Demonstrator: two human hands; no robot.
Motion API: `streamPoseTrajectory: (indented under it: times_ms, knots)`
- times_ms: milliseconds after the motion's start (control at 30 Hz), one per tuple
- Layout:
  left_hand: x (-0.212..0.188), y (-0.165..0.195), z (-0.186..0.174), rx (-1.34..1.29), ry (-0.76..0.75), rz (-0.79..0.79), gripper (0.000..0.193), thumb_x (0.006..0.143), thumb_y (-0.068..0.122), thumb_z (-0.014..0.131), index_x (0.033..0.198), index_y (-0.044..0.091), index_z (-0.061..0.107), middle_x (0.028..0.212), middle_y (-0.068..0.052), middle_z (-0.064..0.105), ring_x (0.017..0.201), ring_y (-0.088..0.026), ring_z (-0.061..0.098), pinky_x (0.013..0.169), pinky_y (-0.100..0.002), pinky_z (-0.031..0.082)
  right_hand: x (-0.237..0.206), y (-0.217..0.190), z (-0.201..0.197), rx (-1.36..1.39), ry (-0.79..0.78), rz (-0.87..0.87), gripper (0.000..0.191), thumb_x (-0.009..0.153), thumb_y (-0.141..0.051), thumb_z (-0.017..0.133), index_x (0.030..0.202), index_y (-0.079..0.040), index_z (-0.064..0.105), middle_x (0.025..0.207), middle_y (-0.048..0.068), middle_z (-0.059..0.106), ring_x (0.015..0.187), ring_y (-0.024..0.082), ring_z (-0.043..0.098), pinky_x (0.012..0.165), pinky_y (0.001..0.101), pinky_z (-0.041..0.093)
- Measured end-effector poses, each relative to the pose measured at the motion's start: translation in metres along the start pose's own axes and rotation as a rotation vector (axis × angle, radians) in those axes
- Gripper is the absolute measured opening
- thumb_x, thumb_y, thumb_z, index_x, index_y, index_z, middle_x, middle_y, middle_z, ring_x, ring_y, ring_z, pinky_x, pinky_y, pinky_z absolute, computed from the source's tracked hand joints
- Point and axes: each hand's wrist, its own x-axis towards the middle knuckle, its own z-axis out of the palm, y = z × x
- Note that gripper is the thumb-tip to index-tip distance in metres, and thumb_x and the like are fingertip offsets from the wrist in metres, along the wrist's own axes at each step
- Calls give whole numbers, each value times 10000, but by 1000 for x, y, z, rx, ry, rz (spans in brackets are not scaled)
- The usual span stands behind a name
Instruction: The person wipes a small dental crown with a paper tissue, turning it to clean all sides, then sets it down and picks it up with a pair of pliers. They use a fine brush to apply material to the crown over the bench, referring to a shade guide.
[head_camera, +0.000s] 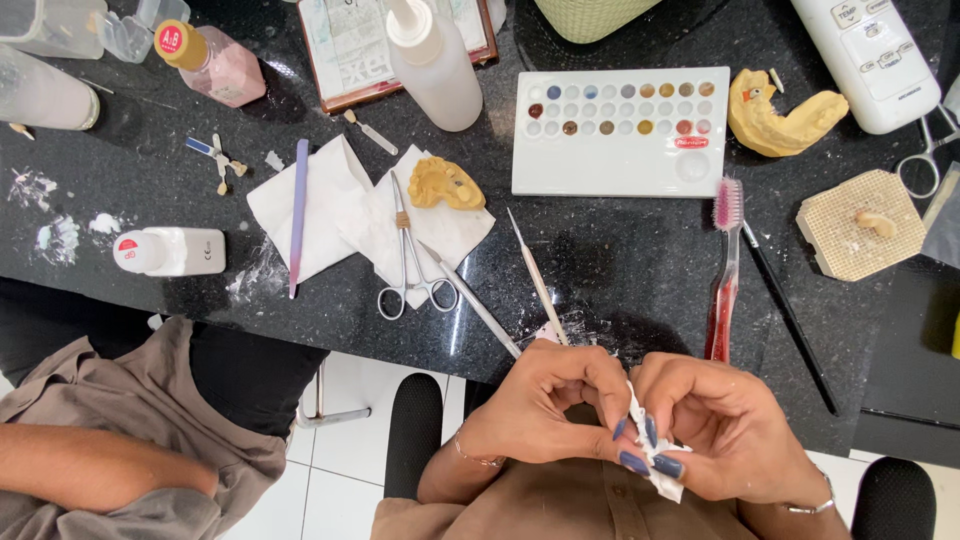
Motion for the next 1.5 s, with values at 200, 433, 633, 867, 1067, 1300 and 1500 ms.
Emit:
streamPoseTrajectory:
  times_ms: [200,433,633,867,1067,1300,1500]
  knots:
    - [0,-1,2,158,33,86,246,891,-53,840,988,16,625,921,-59,693,882,-94,708,812,-228,587,0,1,4,-63,71,3,230,798,36,813,957,54,648,1016,141,585,924,184,571,808,309,480]
    - [-5,-2,2,-87,-10,-21,326,886,-44,855,912,45,542,899,-63,677,891,-96,693,832,-222,550,-6,0,7,7,37,87,213,798,26,808,940,59,654,996,149,588,909,204,590,807,324,488]
    - [-5,-7,3,152,37,112,335,879,-45,862,864,54,542,815,-41,650,777,-62,632,706,-190,473,-3,4,4,-15,36,15,238,781,16,804,958,44,648,1011,138,586,930,185,571,811,299,463]
    - [-4,-5,6,68,23,76,327,896,-20,860,883,44,539,859,-39,652,829,-65,647,752,-193,497,-7,5,5,-58,56,10,217,801,59,802,952,59,647,1004,153,591,926,199,586,812,314,490]
    - [0,-8,4,188,78,80,291,875,-39,835,912,41,558,920,-61,670,827,-76,657,736,-206,526,-4,7,5,-66,129,-18,190,823,49,768,958,53,634,1018,145,581,928,186,580,814,300,493]
    - [4,-11,2,8,24,65,330,878,-17,852,927,53,533,861,-50,648,820,-76,648,741,-206,515,-8,5,4,-72,72,-15,185,821,82,766,964,62,650,1020,144,580,915,178,566,785,292,484]
    - [-1,-7,7,233,61,68,323,887,-40,852,913,48,542,857,-65,670,783,-72,637,693,-199,499,-8,5,-1,-29,86,51,207,802,33,787,950,50,643,1010,146,577,906,179,573,789,299,484]
